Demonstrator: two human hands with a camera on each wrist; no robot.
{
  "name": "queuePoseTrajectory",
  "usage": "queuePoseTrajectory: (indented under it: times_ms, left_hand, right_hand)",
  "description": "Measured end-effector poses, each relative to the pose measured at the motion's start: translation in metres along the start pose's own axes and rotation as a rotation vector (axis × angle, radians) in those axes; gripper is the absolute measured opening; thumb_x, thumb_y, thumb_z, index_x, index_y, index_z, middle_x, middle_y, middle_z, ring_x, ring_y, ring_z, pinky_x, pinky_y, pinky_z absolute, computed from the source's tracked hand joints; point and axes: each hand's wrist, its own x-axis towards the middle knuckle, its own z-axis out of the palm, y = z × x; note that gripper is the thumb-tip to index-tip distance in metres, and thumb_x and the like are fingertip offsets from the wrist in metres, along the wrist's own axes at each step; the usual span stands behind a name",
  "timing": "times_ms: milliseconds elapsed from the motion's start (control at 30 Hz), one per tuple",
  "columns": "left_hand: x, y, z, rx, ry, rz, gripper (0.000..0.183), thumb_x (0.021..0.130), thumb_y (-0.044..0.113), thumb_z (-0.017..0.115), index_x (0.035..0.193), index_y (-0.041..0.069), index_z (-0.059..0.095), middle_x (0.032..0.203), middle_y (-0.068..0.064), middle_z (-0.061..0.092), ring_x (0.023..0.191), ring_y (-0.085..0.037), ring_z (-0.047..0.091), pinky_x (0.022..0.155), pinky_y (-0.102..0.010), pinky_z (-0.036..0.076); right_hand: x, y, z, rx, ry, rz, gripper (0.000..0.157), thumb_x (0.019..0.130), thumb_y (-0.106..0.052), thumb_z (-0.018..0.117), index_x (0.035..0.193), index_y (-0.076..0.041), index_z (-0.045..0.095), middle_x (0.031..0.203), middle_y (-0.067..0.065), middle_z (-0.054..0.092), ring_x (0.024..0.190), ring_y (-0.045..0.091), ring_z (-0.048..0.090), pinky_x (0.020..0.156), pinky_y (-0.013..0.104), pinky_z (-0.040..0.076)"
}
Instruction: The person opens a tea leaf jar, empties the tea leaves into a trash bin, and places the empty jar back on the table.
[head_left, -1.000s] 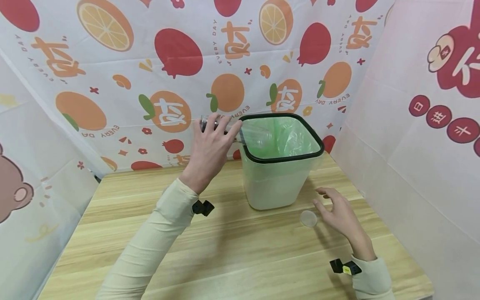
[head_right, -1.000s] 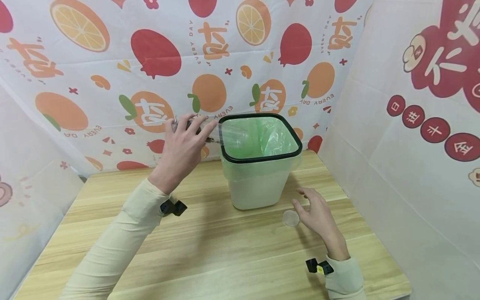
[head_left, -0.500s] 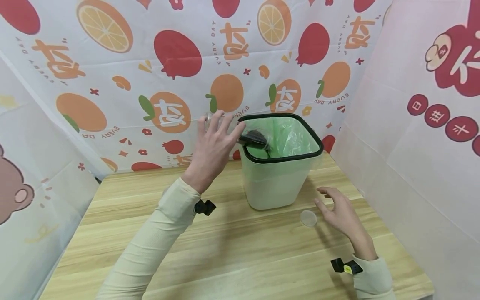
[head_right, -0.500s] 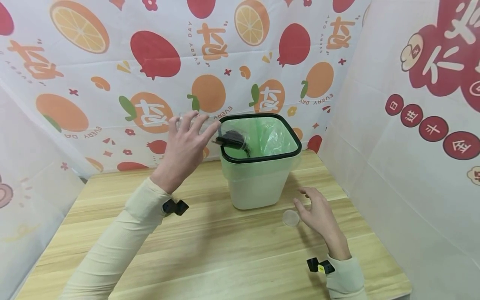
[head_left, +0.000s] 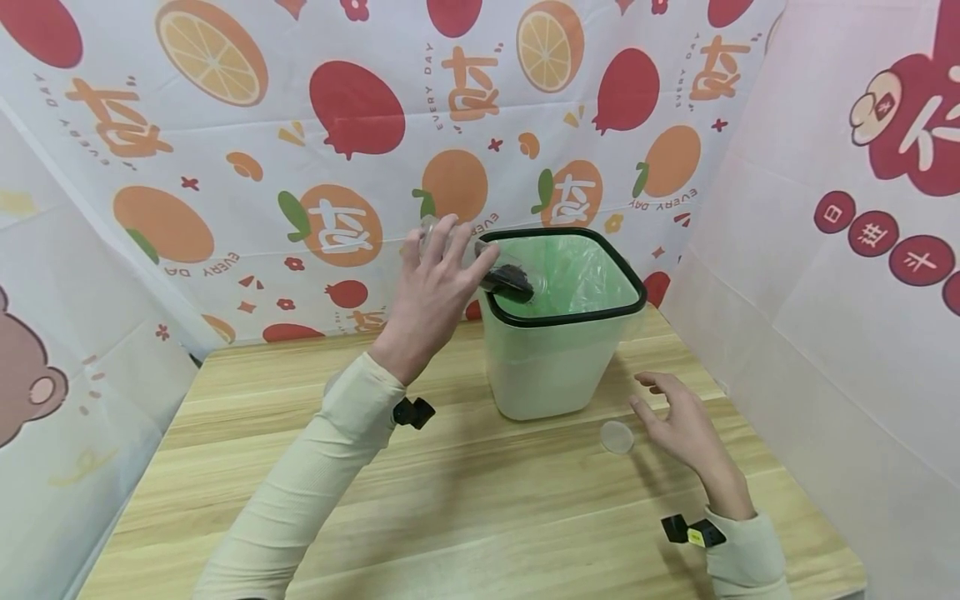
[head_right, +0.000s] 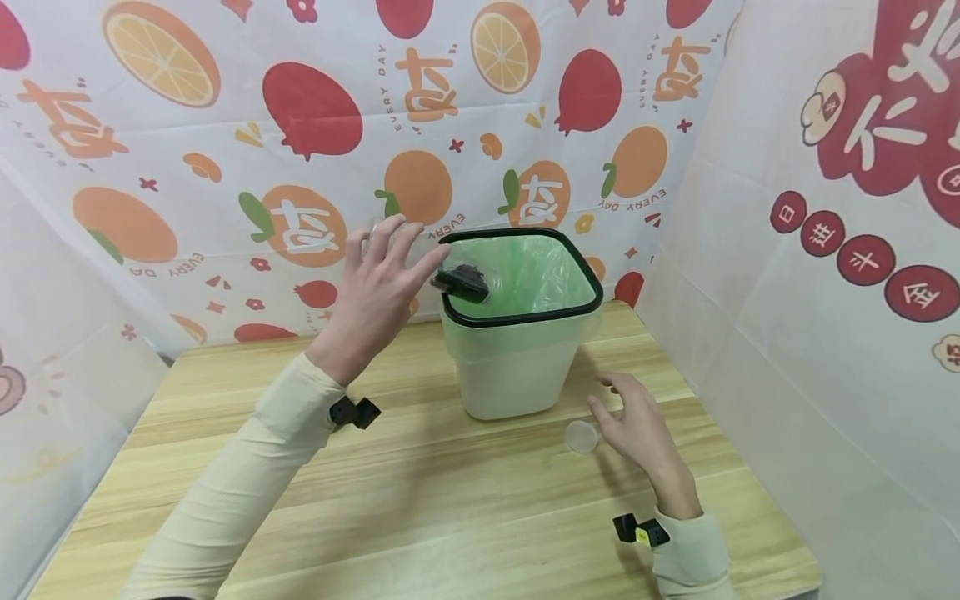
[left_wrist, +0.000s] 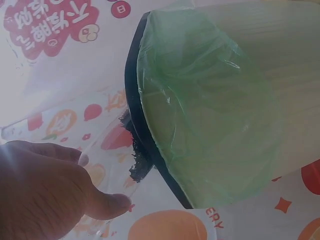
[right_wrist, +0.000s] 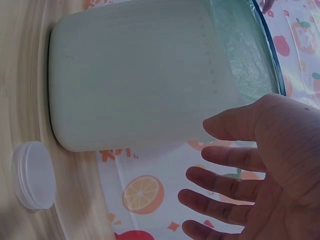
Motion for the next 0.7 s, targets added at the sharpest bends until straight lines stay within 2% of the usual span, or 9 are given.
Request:
queuePoseTrajectory:
  times_ms: [200,400,700]
  left_hand:
    - [0.001,0.001,-0.001,0.009,-0.002,0.015,0.061,0.086,0.006,0.075,0.141,0.025,0.055,0.146,-0.016,0.052,0.141,-0.037,0.039,0.103,-0.054,0.034]
    - [0.004,0.002,0.000,0.047,0.036,0.040,0.057,0.088,0.005,0.071,0.139,0.025,0.055,0.145,-0.017,0.053,0.139,-0.036,0.040,0.102,-0.053,0.034]
    - [0.006,0.004,0.001,0.099,0.051,0.073,0.052,0.090,0.003,0.067,0.136,0.024,0.055,0.143,-0.016,0.051,0.135,-0.033,0.041,0.102,-0.053,0.034]
  right_hand:
    - [0.001,0.000,-0.008,0.016,0.019,0.017,0.035,0.092,-0.007,0.069,0.125,0.005,0.063,0.122,0.026,0.067,0.106,0.044,0.065,0.089,0.061,0.050]
    - [0.008,-0.002,-0.018,0.031,0.061,0.005,0.035,0.093,-0.007,0.069,0.125,0.006,0.063,0.121,0.027,0.067,0.106,0.044,0.063,0.088,0.060,0.047]
    - [0.020,-0.014,-0.035,0.055,0.110,0.002,0.037,0.095,-0.008,0.067,0.129,0.004,0.060,0.128,0.025,0.064,0.113,0.042,0.060,0.093,0.057,0.045]
